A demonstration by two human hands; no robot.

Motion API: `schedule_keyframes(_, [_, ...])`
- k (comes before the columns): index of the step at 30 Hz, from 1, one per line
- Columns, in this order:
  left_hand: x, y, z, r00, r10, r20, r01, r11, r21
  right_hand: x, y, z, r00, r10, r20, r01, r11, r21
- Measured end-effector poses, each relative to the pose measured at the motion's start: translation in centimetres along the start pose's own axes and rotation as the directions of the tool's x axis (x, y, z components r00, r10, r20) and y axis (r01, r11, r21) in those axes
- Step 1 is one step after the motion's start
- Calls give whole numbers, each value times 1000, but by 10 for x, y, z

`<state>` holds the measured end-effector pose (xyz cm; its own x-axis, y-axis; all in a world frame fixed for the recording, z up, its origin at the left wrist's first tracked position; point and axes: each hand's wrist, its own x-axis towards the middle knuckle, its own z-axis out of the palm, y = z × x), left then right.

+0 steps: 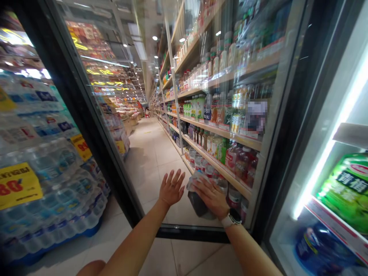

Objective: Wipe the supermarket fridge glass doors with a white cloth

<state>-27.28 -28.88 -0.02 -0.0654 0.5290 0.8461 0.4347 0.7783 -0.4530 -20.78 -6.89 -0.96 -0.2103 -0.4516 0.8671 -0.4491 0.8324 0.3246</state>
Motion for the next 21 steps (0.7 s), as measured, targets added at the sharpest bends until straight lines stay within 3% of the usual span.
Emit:
schedule_keyframes(3, [-1,0,1,1000,-2,7,2,1000,0,11,20,-13,974,183,-132,-194,978,-80])
schedule_keyframes(8, [-3,0,2,1000,-8,18,8,1000,-8,19,43,-26,798,450,-400,-519,852,-77])
schedule_keyframes(10, [-3,1,2,1000,-8,22,8,1000,-12,17,39,-22,780,472,-409,-539,840,-58])
schedule_keyframes(15, [0,1,0,1000,-5,24,6,1000,-18,-3,9,0,892,382,-241,-408,910,-69])
schedule_keyframes(18, [1,1,-1,1000,-3,20,3,1000,-16,-21,-14,14,964,243,-103,-250,967,-56])
schedule_keyframes(21, [1,1,-2,1000,-7,10,7,1000,-17,-35,-32,24,998,68,15,-68,998,9])
